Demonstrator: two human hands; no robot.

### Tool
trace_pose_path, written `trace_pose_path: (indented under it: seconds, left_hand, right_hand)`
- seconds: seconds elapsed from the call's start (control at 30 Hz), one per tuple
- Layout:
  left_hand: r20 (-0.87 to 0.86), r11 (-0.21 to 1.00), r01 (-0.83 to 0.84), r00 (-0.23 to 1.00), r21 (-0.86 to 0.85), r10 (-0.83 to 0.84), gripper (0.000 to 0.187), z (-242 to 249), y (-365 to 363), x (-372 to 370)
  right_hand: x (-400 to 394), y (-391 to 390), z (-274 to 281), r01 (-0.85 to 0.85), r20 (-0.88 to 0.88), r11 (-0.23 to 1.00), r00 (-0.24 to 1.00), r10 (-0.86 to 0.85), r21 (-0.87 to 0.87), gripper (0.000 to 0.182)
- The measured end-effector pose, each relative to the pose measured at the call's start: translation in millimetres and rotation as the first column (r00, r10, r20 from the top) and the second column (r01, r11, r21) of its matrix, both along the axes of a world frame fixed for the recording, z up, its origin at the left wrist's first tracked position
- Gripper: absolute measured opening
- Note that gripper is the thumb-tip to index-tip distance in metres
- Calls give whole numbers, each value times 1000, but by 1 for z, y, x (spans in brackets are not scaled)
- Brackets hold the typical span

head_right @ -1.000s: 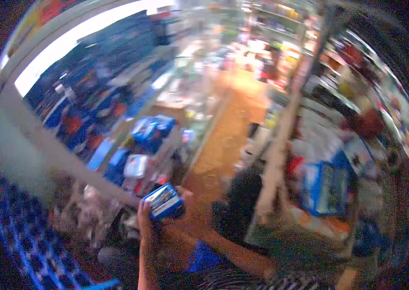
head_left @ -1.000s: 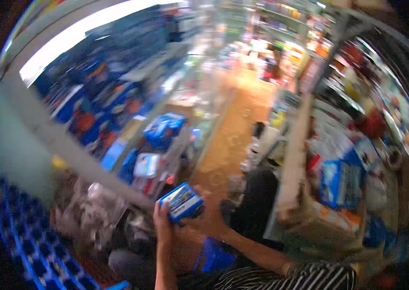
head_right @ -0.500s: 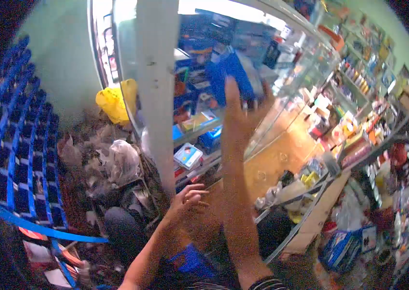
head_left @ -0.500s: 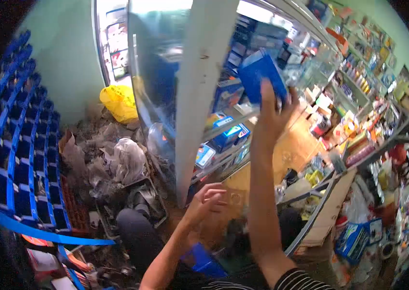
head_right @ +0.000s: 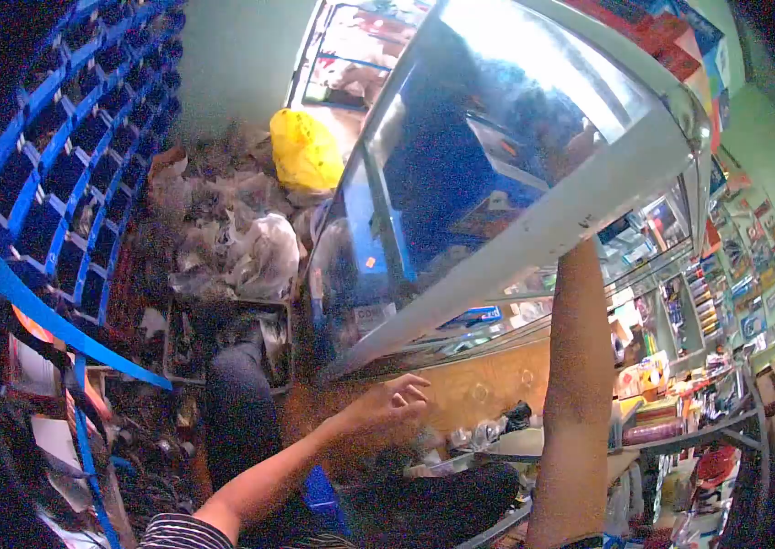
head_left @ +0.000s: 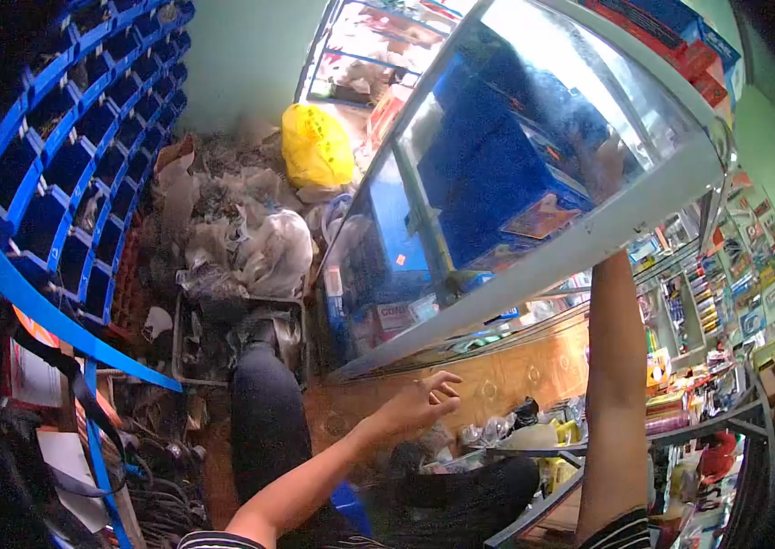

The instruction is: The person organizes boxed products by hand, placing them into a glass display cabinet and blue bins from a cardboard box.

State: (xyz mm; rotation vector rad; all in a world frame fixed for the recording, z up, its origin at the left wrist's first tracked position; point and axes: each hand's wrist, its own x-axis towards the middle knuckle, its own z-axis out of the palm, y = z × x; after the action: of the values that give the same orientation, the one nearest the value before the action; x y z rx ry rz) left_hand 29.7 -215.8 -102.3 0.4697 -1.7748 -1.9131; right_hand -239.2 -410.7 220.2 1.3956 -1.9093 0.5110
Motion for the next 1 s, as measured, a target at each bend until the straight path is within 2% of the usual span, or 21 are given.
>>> trace_pose_path:
  seconds: [0.2,0.3,0.4,0.5,0.63,0.77,0.8,0.83,0.87,0.9,0.97,1.0]
  left_hand:
    - [100,992,-45,993,-116,56,40,13,1,19]
    - [65,971,-96,991,-217,113,40,5,0,16]
    - [132,955,-97,982,-280,138,40,2,-1,16]
    - [172,962,-80,977,-260,127,40,9,-1,23]
    - [143,968,-81,983,-239,118,38,11,-2,26]
    - [109,944,-147,976,-297,186,36,-8,-8,16]
    - [89,944,-138,981,-300,172,35,-19,-6,13]
    - [186,927,-72,971,-367,149,32,-21,-9,13]
    - [1,879,-137,988,-457,154,29,-10,-3,15]
    - [24,913,-90,994,-397,108,27,-20,-4,9]
    - [216,965,79,976,-251,-24,29,-2,4,10]
    - [262,967,111,964,-230,-48,29,9,9,13]
  right_hand:
    - [3,-7,8,25,-53,996,998,-20,87,69]
    - [1,1,11,19,-69,993,998,-11,120,67]
    - [0,16,10,-15,-74,989,997,26,148,65]
    - [0,36,5,-63,-75,984,994,77,169,63]
    - [-4,61,5,-161,-76,966,981,179,203,60]
    - [2,92,17,-428,11,850,895,446,308,58]
    - [2,106,17,-464,12,811,870,492,356,57]
    - [-11,117,13,-342,-123,818,889,441,462,47]
    - [-7,150,15,-464,-135,699,774,618,544,41]
    - [10,186,22,-235,-116,682,897,427,692,37]
    - [32,277,19,-300,52,612,920,389,731,35]
    - [28,313,10,-338,127,598,921,367,727,37]
